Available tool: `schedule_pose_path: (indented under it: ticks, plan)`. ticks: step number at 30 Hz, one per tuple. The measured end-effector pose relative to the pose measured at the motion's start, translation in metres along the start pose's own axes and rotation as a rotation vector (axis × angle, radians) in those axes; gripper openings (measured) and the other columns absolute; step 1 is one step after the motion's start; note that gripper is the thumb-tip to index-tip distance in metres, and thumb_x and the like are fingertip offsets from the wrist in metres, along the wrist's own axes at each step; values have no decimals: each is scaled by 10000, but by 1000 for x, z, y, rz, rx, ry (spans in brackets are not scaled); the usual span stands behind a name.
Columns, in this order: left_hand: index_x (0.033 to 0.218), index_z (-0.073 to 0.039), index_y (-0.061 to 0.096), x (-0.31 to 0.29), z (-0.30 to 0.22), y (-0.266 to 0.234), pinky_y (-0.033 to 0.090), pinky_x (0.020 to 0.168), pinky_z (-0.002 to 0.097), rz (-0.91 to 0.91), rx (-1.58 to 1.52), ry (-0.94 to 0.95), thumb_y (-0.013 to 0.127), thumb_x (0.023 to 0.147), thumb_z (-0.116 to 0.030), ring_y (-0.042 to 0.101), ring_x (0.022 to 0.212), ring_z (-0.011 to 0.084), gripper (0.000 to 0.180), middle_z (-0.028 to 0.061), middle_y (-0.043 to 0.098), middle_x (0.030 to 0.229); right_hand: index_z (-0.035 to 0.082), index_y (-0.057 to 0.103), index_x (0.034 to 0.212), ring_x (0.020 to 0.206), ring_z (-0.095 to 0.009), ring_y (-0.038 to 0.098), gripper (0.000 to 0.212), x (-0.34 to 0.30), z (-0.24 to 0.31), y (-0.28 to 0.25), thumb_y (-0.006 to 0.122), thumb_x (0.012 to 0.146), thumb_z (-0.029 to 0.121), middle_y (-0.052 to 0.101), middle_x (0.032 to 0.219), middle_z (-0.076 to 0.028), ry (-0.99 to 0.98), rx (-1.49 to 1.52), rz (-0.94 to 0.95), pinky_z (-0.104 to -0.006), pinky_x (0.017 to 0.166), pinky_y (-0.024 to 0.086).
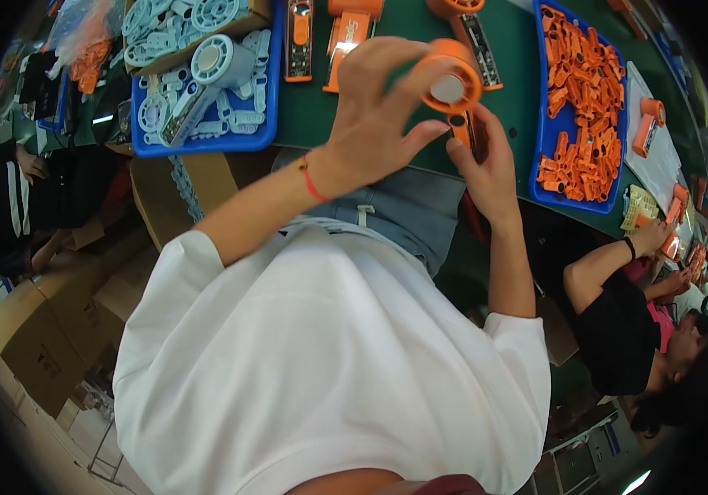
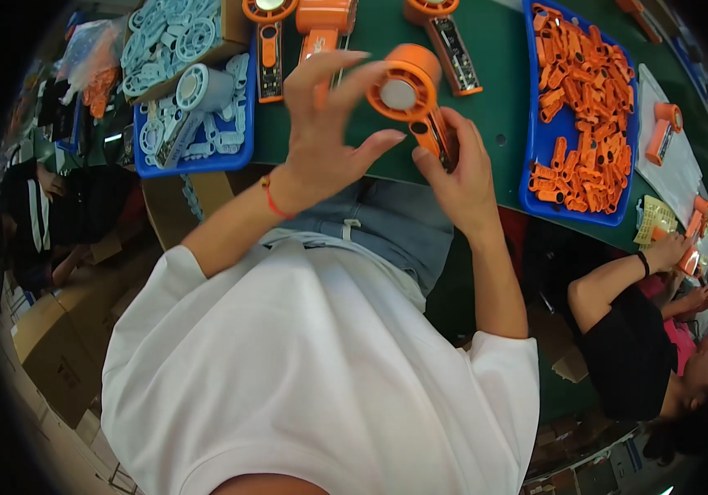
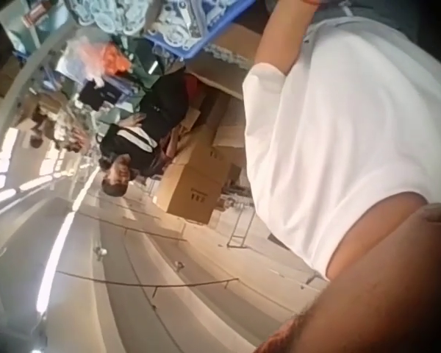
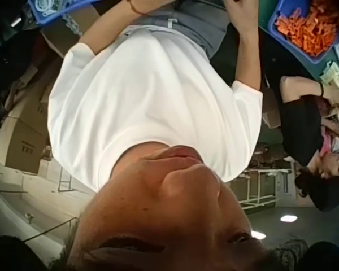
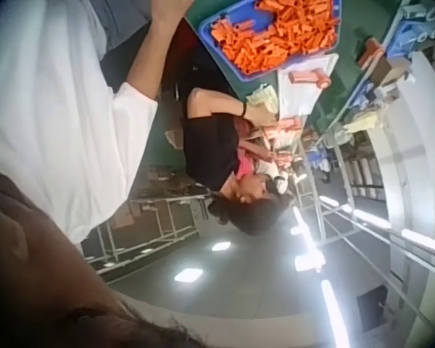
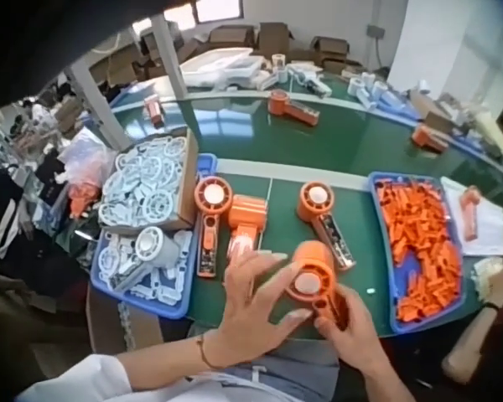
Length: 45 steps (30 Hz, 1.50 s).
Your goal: Assembling orange plastic components into a device body on a factory production line.
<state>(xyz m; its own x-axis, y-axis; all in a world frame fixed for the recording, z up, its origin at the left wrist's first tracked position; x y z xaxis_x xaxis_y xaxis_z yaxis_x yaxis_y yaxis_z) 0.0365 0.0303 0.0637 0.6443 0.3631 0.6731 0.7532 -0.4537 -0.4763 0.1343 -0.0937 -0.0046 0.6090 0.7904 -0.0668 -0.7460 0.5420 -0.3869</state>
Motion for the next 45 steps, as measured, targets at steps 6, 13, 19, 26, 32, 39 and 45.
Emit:
schedule_pose_path:
  ticks: [6, 13, 19, 26, 32, 39, 45]
  plan:
    - [1186, -16, 489, -26, 26, 30, 414, 877, 339, 179, -502, -345, 640, 812, -143, 481, 1033, 272, 424, 142, 456, 1165, 24, 390, 1252, 926, -164, 540, 626, 17, 21, 15, 726, 754, 199, 532, 1077, -88, -36, 732, 160, -291, 765, 476]
    - [948, -10, 609, -42, 57, 43, 459, 631, 277, 327, -395, -481, 579, 826, -27, 591, 725, 204, 127, 103, 593, 819, 67, 421, 1153, 809, -194, 529, 530, 21, 53, -14, 723, 720, 117, 506, 880, -64, -493, 388, -343, -355, 739, 482]
    - [840, -38, 608, -52, 50, 42, 442, 628, 337, 382, -361, -425, 606, 735, 6, 552, 697, 250, 114, 87, 564, 747, 89, 460, 924, 679, -199, 532, 297, 38, 71, -23, 692, 739, 70, 510, 823, -21, -280, -542, -116, -328, 595, 418]
    - [789, -44, 602, -36, 41, 23, 410, 496, 312, 166, -486, -395, 585, 712, 47, 526, 555, 230, 121, 83, 554, 686, 79, 472, 770, 702, -218, 538, 230, 31, 25, 24, 685, 682, 90, 508, 805, -62, -407, -237, -287, -319, 609, 434]
    - [852, -35, 607, 121, 30, 28, 413, 472, 317, 112, -455, -32, 613, 735, -3, 548, 547, 247, 121, 92, 554, 639, 69, 496, 806, 764, -217, 567, 260, 31, 10, 22, 712, 663, 97, 542, 829, -77, -405, -341, -211, -297, 631, 477]
    - [1318, -184, 397, 266, 186, 210, 476, 781, 455, 586, 166, -368, 479, 853, -390, 618, 895, 356, 515, 183, 637, 990, 60, 548, 937, 717, -148, 526, 282, -1, -20, 27, 722, 733, 146, 550, 960, -68, -269, 48, -233, -258, 640, 432]
    - [1306, -158, 404, 278, 245, 259, 436, 893, 426, 603, 133, -597, 503, 837, -504, 579, 1041, 341, 591, 197, 592, 1130, 39, 539, 949, 685, -163, 517, 309, 6, 0, 22, 728, 733, 152, 559, 892, -78, -340, 3, -311, -270, 620, 443]
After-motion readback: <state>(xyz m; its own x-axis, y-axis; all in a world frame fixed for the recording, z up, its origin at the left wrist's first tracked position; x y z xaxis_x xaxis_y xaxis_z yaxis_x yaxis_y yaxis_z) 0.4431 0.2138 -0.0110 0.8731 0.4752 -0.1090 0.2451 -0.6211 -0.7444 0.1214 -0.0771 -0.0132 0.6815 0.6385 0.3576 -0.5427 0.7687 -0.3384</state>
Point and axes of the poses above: each hand's wrist, its own x-axis towards the middle knuckle, its own y-axis out of the palm, z = x × y, the point moved 7 cm from there along x, towards the middle knuckle
